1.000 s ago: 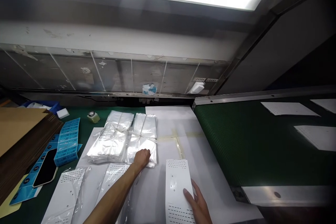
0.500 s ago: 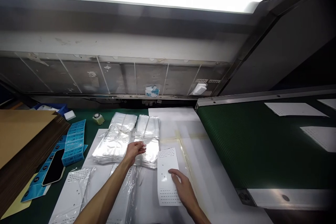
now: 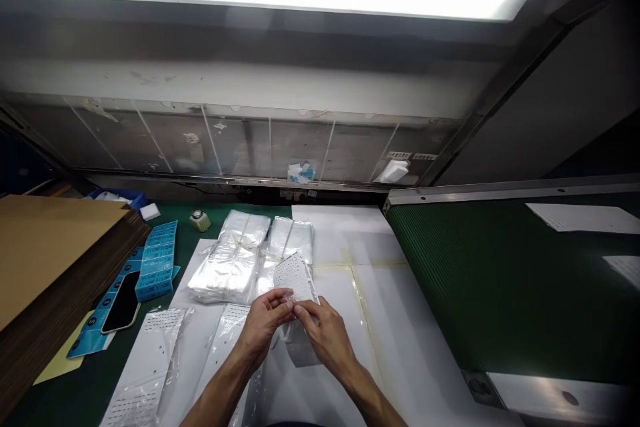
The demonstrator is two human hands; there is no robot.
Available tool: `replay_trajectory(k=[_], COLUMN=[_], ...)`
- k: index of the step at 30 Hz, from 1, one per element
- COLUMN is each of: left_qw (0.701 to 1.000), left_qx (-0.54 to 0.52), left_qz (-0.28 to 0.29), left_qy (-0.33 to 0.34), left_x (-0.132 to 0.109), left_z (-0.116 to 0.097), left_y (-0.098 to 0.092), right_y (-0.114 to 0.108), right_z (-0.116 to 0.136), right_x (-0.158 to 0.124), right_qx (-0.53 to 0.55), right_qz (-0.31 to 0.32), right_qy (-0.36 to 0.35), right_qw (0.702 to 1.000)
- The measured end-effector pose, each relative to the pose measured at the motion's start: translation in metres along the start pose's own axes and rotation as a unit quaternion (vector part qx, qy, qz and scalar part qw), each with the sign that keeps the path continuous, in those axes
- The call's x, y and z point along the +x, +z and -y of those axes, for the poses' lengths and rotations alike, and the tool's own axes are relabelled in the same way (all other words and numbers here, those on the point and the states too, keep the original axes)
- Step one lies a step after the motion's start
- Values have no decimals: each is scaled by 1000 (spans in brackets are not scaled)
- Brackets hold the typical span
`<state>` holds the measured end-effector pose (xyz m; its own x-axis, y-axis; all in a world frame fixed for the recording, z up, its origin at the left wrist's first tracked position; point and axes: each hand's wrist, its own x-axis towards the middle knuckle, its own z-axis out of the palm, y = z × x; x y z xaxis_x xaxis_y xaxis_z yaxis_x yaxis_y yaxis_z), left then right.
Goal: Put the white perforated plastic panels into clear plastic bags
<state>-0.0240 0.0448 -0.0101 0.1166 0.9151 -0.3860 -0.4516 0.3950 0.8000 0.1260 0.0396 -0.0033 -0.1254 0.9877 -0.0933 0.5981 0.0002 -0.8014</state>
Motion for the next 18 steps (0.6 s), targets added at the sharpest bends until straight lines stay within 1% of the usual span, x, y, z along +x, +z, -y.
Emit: replay_trajectory(k=[2, 3, 4, 7, 9, 11, 12, 14, 15, 16, 17, 18], left_qw=[999, 998, 998, 997, 997, 997, 994, 979, 970, 963, 957, 953], left_qx=[-30, -40, -49, -64, -45, 27, 81, 191, 234, 265, 285, 298], left_qz=[-39, -44, -36, 21, 58, 77, 75, 45, 26, 11, 0, -3], left_qy=[-10, -15, -23, -41, -26, 7, 24, 49, 54, 55, 55, 53], left_x=[-5, -7, -10, -18, -24, -27, -27, -25, -23, -20, -18, -15], left_z=[4, 6, 7, 5, -2, -9, -11, -11, -10, -7, -5, -2], left_y=[-1, -2, -3, -6, -8, -11, -12, -16, -17, -18, -18, -17], right_y=[1, 0, -1, -7, -16, -28, -37, -58, -69, -81, -92, -100], right_z=[1, 1, 0, -6, -12, -17, -19, -23, -25, -27, -28, -29], right_x=[-6, -8, -9, -6, -1, 2, 2, -5, -11, -20, -30, -40], right_qx=[-8, -10, -12, -12, -3, 18, 27, 68, 108, 161, 227, 302], right_qz=[2, 1, -1, -13, -14, -2, 6, 14, 10, 0, -16, -30], right_qy=[-8, -9, -8, 8, 25, 37, 40, 58, 82, 118, 162, 207], right_qw=[1000, 1000, 1000, 1000, 1000, 999, 999, 996, 991, 980, 960, 930])
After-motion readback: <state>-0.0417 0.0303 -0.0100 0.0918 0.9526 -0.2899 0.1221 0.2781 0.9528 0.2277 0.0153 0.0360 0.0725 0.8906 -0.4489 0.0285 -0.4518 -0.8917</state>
